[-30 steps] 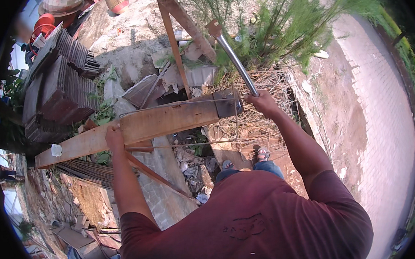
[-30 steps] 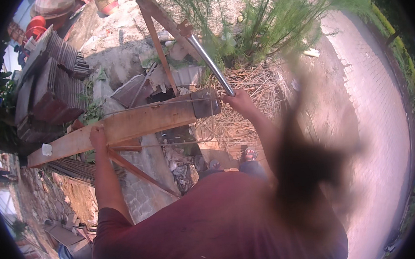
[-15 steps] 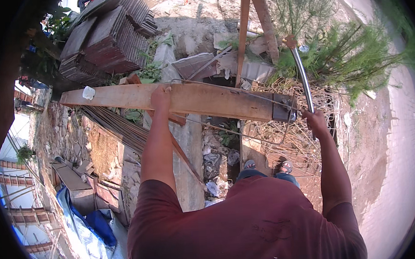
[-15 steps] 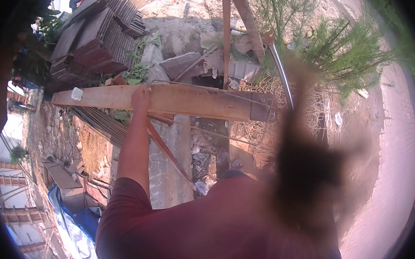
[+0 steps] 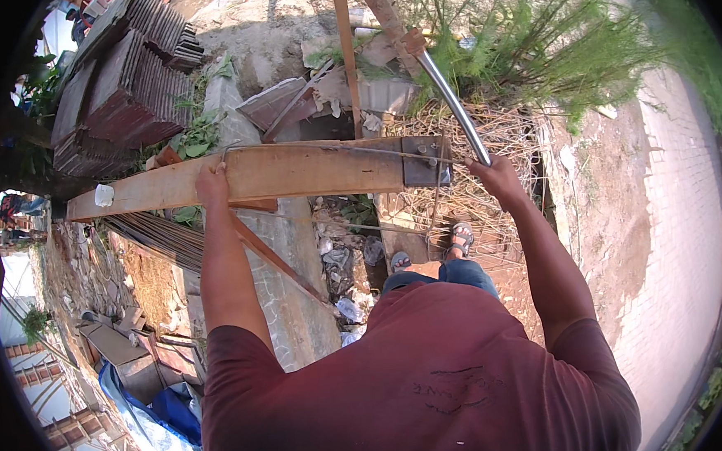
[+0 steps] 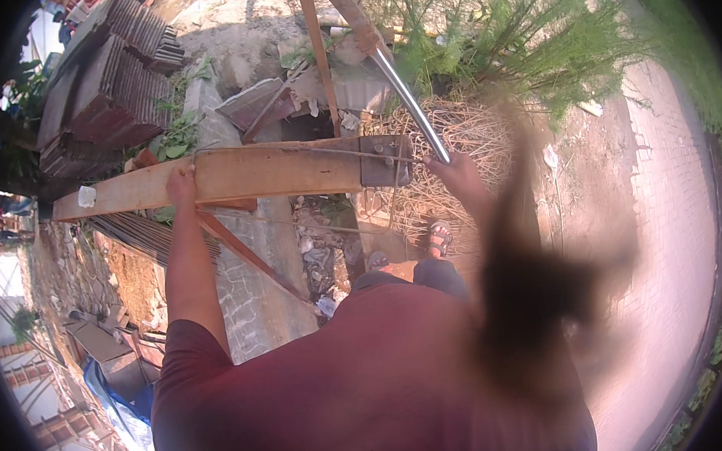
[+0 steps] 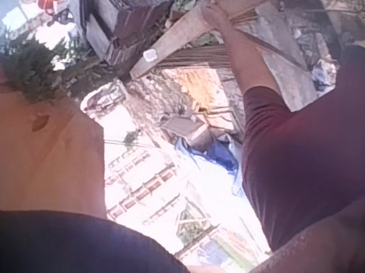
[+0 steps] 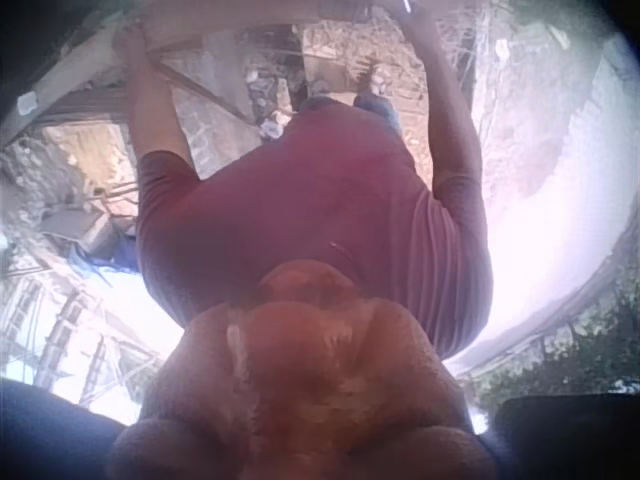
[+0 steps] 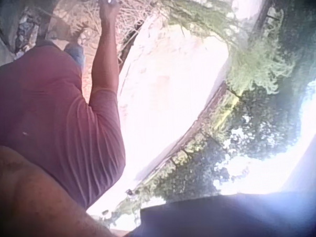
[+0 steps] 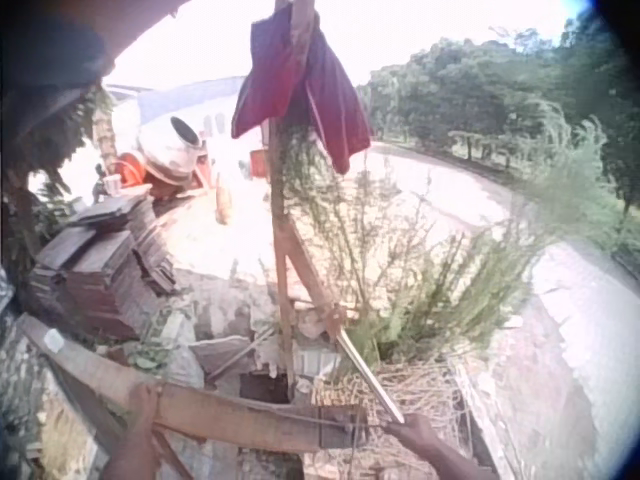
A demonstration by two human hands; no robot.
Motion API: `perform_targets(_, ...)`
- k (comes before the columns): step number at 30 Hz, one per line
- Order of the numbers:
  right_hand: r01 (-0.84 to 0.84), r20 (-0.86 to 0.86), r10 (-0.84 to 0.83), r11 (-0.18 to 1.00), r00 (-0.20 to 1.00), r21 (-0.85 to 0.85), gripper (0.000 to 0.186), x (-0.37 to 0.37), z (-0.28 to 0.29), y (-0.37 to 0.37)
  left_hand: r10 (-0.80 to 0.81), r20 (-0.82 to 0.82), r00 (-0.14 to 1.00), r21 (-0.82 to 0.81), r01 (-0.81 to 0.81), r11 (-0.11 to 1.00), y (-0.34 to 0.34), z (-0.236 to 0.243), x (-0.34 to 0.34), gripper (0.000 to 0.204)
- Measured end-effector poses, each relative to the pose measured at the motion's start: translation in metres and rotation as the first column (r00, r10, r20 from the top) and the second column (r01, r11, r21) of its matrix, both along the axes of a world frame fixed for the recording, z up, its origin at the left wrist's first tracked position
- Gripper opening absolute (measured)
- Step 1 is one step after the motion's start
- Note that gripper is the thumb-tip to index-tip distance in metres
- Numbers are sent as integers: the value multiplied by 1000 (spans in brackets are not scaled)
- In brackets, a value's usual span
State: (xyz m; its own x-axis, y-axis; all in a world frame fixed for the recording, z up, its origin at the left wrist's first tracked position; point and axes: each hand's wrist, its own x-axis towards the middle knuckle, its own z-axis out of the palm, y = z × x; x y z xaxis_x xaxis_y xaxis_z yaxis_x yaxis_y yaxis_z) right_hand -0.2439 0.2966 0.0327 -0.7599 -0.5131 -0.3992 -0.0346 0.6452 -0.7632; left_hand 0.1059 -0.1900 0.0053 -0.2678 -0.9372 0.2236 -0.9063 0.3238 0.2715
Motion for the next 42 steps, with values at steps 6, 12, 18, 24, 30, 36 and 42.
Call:
perform_targets(6, -84, -371, 138, 984, 918, 157, 38, -56, -1, 88, 45, -25, 999, 16, -44, 999, -12, -10, 10, 39)
perform_targets(12, -377, -568, 628, 776, 532, 505, 23, -169, 32, 123, 122, 15, 992, 163, -123, 979, -23, -13, 9, 45)
perform_targets(18, -551, -509, 834, 532, 212, 643, 24, -251, 42, 43, 157, 108, 982, 233, -178, 956, -45, -20, 19, 52)
perform_targets(24, -630, -587, 781, 350, -213, 693, 21, -265, 49, -52, 171, 317, 933, -22, -173, 985, -38, -37, 58, 53)
perform_targets(30, -677, -641, 744, 374, -188, 633, 18, -261, 50, -83, -430, 109, 896, -154, 443, 883, 155, 24, -146, 54)
perform_targets(36, -700, -634, 706, 278, -315, 657, 21, -268, 50, -110, -451, 129, 883, 3, 454, 891, 208, 0, -195, 38)
perform_targets(42, -747, -672, 648, 232, -360, 624, 23, -276, 44, -125, -495, 120, 860, 140, 480, 866, 204, 1, -193, 34)
